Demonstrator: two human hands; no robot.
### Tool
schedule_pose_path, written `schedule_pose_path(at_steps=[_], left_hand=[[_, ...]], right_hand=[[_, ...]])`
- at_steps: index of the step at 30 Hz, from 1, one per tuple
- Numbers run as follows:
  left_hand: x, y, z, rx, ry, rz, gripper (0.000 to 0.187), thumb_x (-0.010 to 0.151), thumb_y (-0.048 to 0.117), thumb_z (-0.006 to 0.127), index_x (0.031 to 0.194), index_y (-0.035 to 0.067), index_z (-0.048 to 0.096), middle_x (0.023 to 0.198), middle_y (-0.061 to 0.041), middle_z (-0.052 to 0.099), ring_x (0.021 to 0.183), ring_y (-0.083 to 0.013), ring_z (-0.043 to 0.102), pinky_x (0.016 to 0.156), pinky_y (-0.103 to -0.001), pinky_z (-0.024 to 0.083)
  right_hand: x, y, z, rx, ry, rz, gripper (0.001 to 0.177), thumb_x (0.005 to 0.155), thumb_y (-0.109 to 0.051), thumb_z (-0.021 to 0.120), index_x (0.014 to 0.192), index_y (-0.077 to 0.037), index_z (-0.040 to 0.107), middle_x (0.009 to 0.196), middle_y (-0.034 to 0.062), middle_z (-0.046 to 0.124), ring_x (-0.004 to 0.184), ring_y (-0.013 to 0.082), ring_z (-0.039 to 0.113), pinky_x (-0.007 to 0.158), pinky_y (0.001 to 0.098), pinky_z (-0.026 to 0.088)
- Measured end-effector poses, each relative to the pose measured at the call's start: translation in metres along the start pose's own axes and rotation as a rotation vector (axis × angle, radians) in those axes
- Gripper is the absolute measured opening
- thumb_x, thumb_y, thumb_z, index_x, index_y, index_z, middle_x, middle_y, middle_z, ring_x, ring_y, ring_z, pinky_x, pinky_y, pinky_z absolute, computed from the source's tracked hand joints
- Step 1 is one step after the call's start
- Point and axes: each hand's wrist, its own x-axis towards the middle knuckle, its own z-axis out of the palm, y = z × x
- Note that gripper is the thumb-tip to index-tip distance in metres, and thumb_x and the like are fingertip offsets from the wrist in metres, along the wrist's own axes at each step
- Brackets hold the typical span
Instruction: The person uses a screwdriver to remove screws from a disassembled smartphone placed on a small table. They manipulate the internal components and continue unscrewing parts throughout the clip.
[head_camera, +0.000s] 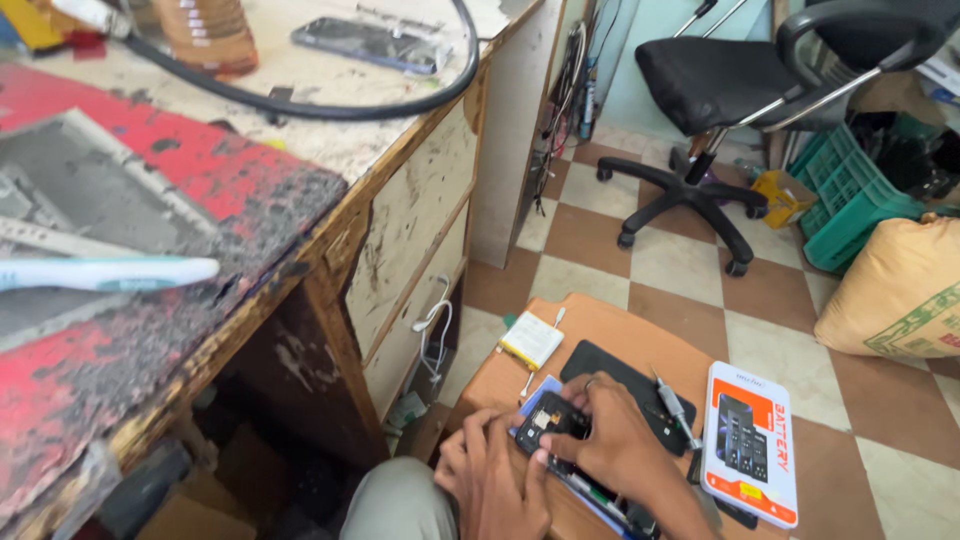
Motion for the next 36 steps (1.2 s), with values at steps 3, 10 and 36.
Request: schedule_pose_path(at_steps=[3,10,36], left_hand=[[0.001,0.001,-0.006,-0.036,-0.075,-0.024,0.054,0.076,0.037,0.072,0.125,0.015,0.063,0.132,-0.007,0.052,0.118,-0.0337,0.04,0.095,-0.058,0.023],[0.007,0.007,-0.016,-0.123,-0.098,-0.041,0.055,0.073,0.036,0.079,0.12,0.013,0.064,0.133,-0.008,0.051,0.121,-0.0351,0.038,0.096,-0.059,0.021],[-0.115,0.135,-0.106,-0.911,-0.446,-0.111,0.027,0.081,0.03,0.075,0.07,0.011,0.06,0.065,0.001,0.067,0.066,-0.0051,0.07,0.067,-0.018,0.054]], right_hand=[[0.003,0.004,0.003,-0.016,-0.036,0.128,0.066,0.059,-0.025,0.099,0.111,-0.009,0.061,0.102,0.0071,0.068,0.1,0.0226,0.067,0.089,0.0372,0.05],[0.005,-0.007,-0.006,0.273,-0.103,0.159,0.03,0.08,-0.017,0.079,0.103,-0.003,0.066,0.086,0.0077,0.079,0.08,0.0124,0.07,0.071,0.0287,0.055],[-0.261,0.109,-0.069,0.564,-0.329,0.259,0.032,0.09,-0.014,0.072,0.121,-0.008,0.075,0.109,-0.0005,0.075,0.1,0.0062,0.068,0.092,0.0236,0.054]])
